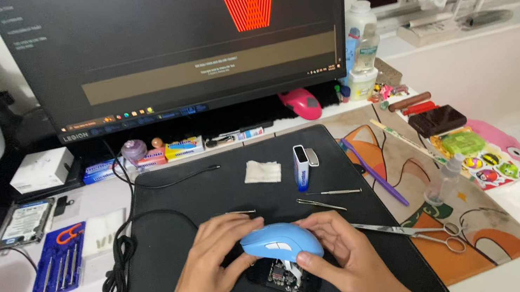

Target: The person disassembles a blue wired computer mouse, removes the top shell, and repeatedly adjusts the internal ribbon cable and circuit board. They test the mouse on a computer screen, then reseat the ribbon cable and reassemble the mouse casing.

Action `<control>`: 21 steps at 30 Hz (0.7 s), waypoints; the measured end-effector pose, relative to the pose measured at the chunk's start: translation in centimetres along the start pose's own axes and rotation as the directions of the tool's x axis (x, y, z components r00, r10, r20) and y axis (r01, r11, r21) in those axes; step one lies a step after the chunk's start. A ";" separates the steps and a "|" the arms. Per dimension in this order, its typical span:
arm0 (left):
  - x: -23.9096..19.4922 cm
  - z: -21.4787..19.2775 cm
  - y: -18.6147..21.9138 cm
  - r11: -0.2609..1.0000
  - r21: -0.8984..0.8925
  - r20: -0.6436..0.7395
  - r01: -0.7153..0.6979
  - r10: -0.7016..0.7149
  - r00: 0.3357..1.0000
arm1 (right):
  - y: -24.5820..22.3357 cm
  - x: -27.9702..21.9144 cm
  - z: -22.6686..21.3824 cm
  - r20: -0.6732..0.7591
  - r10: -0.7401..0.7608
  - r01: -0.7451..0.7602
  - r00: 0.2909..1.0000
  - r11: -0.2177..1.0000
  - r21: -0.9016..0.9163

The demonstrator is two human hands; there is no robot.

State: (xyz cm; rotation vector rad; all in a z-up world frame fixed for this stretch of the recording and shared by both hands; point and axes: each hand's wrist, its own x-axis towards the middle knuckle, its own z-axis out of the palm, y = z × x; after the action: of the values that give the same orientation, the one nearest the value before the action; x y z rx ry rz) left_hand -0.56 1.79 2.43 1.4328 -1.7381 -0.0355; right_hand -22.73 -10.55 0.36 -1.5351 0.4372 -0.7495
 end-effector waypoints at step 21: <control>0.1 -0.2 1.3 0.999 0.024 -0.077 -0.030 0.032 0.997 | 2.0 0.2 0.1 0.006 -0.219 0.219 0.976 0.976 0.005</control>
State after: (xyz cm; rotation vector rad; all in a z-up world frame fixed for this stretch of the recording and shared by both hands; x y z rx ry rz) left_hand -1.43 2.19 3.27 1.4051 -1.7015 0.0557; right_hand -22.21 -10.87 -1.59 -1.5976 0.2627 -0.9149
